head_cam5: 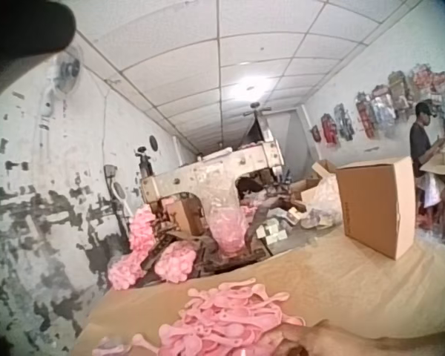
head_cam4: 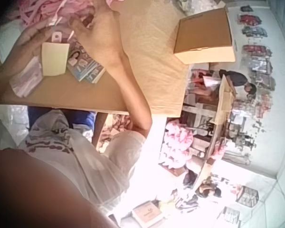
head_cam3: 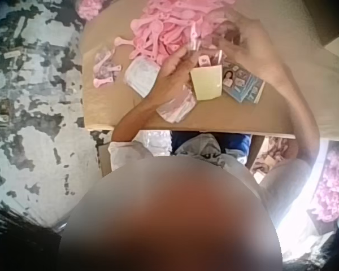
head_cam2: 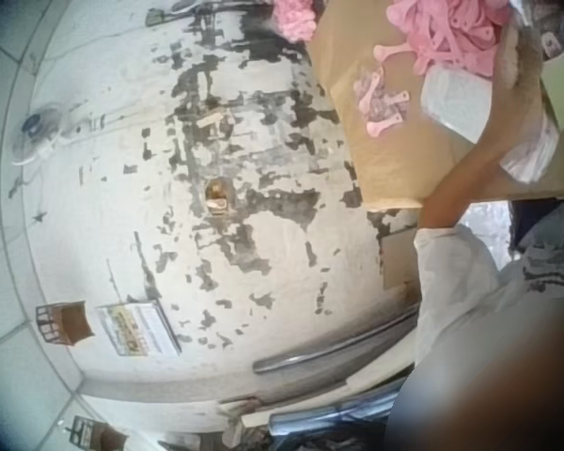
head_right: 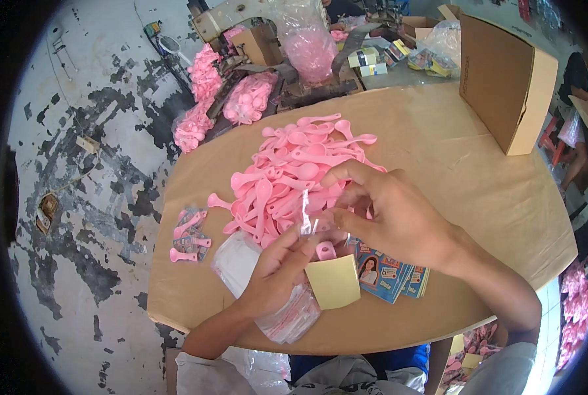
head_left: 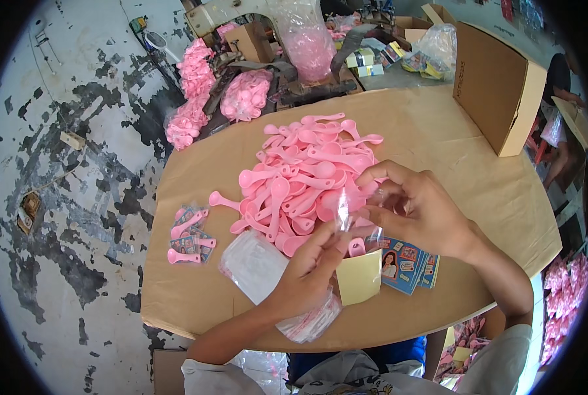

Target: The person places pink plastic spoons and cards into clear plastic bags, handling several bags in sequence.

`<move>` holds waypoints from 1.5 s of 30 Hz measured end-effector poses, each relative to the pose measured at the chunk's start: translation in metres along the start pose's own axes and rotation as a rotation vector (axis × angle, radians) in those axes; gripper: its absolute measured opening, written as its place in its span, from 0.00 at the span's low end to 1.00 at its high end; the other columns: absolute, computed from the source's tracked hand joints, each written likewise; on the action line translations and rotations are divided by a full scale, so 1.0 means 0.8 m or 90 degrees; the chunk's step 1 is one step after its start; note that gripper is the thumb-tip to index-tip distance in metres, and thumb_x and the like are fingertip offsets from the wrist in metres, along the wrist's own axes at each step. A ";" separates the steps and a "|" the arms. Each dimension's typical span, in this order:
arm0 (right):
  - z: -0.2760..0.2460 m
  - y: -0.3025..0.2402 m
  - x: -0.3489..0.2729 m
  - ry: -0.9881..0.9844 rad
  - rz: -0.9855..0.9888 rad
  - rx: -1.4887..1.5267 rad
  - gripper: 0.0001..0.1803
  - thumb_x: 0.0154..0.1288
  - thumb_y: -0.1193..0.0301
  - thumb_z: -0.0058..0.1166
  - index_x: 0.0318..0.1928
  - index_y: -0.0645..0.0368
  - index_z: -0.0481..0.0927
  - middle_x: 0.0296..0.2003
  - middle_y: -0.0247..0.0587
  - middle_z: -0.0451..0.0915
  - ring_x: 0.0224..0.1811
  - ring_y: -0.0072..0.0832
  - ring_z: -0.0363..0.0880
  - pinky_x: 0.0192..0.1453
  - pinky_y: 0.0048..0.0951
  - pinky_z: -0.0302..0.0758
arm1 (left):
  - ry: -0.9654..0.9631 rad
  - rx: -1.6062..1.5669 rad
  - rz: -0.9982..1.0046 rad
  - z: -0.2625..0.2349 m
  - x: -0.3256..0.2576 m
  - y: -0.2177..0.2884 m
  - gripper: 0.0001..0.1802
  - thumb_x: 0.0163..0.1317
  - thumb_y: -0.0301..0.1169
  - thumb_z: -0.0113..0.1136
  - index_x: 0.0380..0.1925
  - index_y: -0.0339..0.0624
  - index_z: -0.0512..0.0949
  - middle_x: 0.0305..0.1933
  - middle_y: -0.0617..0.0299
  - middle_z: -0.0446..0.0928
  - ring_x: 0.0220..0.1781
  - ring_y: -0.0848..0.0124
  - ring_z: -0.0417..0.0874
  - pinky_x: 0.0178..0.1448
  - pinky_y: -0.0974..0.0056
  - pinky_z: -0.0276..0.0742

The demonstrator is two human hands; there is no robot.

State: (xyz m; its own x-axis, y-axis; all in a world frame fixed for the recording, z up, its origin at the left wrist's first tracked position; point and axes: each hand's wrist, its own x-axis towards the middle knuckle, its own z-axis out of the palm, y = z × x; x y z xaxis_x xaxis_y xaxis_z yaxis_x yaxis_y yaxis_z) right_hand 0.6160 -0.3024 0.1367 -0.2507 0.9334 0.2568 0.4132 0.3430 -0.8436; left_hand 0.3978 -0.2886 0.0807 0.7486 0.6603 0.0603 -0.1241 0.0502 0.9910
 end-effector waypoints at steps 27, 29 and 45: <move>-0.144 0.090 0.006 -0.037 -0.047 0.205 0.05 0.60 0.73 0.54 0.36 0.58 0.80 0.30 0.33 0.79 0.29 0.20 0.74 0.34 0.20 0.69 | 0.044 -0.280 -0.101 -0.005 0.006 0.000 0.24 0.78 0.34 0.33 0.71 0.43 0.52 0.68 0.48 0.66 0.59 0.63 0.79 0.60 0.60 0.80; -0.159 0.137 0.000 -0.005 0.099 -0.008 0.08 0.61 0.74 0.54 0.40 0.59 0.82 0.31 0.34 0.81 0.29 0.20 0.74 0.33 0.21 0.69 | 0.048 -0.243 -0.110 -0.007 0.009 -0.001 0.23 0.78 0.36 0.35 0.68 0.40 0.57 0.66 0.48 0.68 0.58 0.64 0.80 0.59 0.61 0.80; -0.115 0.089 0.007 -0.020 0.000 -0.007 0.13 0.65 0.75 0.54 0.49 0.60 0.83 0.39 0.40 0.84 0.39 0.25 0.80 0.47 0.29 0.75 | 0.123 -0.273 -0.084 -0.004 0.011 0.004 0.26 0.78 0.44 0.37 0.66 0.37 0.63 0.59 0.52 0.73 0.59 0.66 0.78 0.58 0.59 0.80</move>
State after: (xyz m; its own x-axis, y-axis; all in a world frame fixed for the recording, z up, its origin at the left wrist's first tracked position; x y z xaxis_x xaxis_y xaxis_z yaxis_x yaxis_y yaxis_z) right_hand 0.7244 -0.2632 0.1214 -0.2784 0.9294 0.2422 0.4230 0.3450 -0.8379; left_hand 0.4021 -0.2806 0.0841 0.6460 0.7527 -0.1269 -0.3235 0.4205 0.8477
